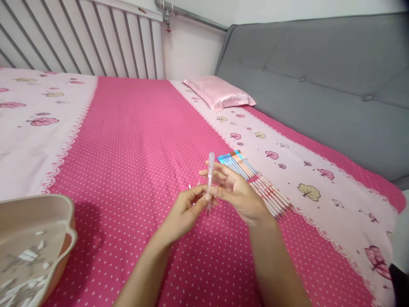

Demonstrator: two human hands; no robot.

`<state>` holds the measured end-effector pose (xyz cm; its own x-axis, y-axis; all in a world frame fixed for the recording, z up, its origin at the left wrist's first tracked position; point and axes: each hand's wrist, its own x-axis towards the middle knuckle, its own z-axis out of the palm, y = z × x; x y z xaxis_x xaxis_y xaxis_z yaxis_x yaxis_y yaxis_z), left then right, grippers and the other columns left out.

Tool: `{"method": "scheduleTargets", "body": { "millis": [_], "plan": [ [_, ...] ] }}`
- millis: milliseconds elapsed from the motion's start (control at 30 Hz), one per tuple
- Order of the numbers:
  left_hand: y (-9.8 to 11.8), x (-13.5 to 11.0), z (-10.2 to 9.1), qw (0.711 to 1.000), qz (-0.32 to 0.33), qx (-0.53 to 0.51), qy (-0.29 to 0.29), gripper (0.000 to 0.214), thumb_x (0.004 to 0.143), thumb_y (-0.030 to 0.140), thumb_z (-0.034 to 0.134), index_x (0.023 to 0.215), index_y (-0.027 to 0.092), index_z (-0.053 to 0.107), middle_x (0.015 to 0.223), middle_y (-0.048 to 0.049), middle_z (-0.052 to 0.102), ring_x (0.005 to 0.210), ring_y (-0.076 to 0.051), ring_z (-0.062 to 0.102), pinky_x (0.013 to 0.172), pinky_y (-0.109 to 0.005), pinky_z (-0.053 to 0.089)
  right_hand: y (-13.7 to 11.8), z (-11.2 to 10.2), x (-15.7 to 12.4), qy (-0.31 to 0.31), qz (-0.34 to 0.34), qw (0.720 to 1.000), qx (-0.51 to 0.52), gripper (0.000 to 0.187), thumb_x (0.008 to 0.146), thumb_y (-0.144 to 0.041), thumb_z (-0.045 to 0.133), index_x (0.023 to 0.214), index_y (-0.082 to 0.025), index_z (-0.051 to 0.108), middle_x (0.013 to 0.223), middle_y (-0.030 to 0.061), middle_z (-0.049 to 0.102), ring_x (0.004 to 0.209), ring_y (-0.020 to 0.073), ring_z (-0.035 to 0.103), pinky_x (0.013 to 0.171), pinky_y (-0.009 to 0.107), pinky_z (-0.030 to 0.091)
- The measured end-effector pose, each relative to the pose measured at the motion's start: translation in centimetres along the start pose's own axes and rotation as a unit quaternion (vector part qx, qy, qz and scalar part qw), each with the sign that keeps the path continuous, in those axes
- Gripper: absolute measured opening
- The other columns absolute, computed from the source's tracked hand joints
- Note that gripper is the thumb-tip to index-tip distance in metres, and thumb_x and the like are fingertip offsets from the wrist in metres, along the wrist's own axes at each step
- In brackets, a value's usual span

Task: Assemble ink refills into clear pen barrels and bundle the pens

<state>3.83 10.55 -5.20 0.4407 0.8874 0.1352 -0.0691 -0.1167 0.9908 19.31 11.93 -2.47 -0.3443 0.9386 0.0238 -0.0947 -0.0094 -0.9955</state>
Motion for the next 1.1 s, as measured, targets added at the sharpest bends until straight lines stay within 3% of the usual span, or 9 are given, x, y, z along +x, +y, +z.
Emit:
{"method": "scheduleTargets", "body": {
  "millis": [133,233,367,567,700,833,1100],
  "plan": [
    [0.8,-0.4,-0.3,0.995,-0.04,-0.07,-0.054,0.025,0.089,0.031,0.047,0.084,0.017,0.068,0.079,-0.0046,0.064,0.075,-0.014,0.056,0.074,-0.029,0.044,-0.5,-0.4,-0.4,-0.067,0.03,0.994,0.076,0.048,0.082,-0.029,0.06,0.127,-0.026,0.043,0.111,0.0066,0.063,0.072,0.0126,0.062,0.057,0.025,0.051],
    [1.1,-0.6,-0.1,0.992,-0.05,-0.088,-0.073,0.029,0.09,0.031,0.046,0.082,0.018,0.07,0.081,-0.0056,0.065,0.079,-0.016,0.056,0.081,-0.032,0.043,-0.6,-0.5,-0.5,-0.064,0.047,0.993,0.083,0.045,0.079,-0.028,0.063,0.122,-0.022,0.048,0.099,0.0058,0.067,0.063,0.0121,0.062,0.052,0.025,0.049],
    [1.0,-0.5,0.1,0.996,-0.055,-0.065,-0.037,0.027,0.088,0.033,0.048,0.082,0.018,0.07,0.079,-0.0051,0.065,0.077,-0.016,0.056,0.079,-0.031,0.043,-0.6,-0.4,-0.4,-0.035,0.05,0.995,0.081,0.044,0.074,-0.028,0.069,0.114,-0.019,0.053,0.09,0.0052,0.069,0.053,0.011,0.059,0.051,0.026,0.049],
    [0.2,0.1,0.6,0.998,-0.036,-0.038,0.033,0.022,0.084,0.033,0.055,0.075,0.016,0.066,0.074,-0.0025,0.064,0.071,-0.014,0.055,0.07,-0.027,0.043,-0.4,-0.1,-0.2,0.03,0.032,0.997,0.062,0.047,0.067,-0.029,0.075,0.108,-0.016,0.057,0.086,0.0062,0.071,0.055,0.0111,0.06,0.055,0.026,0.049],
    [-0.3,0.4,1.0,0.995,-0.032,-0.042,0.081,0.019,0.079,0.032,0.061,0.072,0.014,0.064,0.066,-0.0008,0.061,0.063,-0.012,0.053,0.063,-0.025,0.042,-0.1,0.0,-0.1,0.057,0.036,0.997,0.036,0.049,0.066,-0.031,0.075,0.109,-0.016,0.058,0.087,0.0077,0.071,0.071,0.0175,0.067,0.067,0.032,0.053],
    [-0.2,0.3,1.2,0.991,-0.046,-0.032,0.118,0.017,0.074,0.03,0.066,0.071,0.013,0.064,0.066,-0.0023,0.063,0.062,-0.013,0.056,0.063,-0.026,0.045,0.1,0.2,-0.1,0.061,0.032,0.997,0.019,0.047,0.067,-0.029,0.075,0.109,-0.016,0.059,0.089,0.0077,0.072,0.078,0.0188,0.068,0.077,0.035,0.053],
    [-0.2,0.4,1.3,0.987,-0.061,-0.012,0.151,0.015,0.07,0.026,0.069,0.074,0.013,0.065,0.069,-0.0036,0.067,0.064,-0.015,0.061,0.062,-0.027,0.049,-0.1,0.6,-0.2,0.053,0.036,0.998,-0.008,0.041,0.069,-0.027,0.072,0.107,-0.017,0.059,0.089,0.0071,0.072,0.08,0.0192,0.068,0.079,0.037,0.054]
  ]
}}
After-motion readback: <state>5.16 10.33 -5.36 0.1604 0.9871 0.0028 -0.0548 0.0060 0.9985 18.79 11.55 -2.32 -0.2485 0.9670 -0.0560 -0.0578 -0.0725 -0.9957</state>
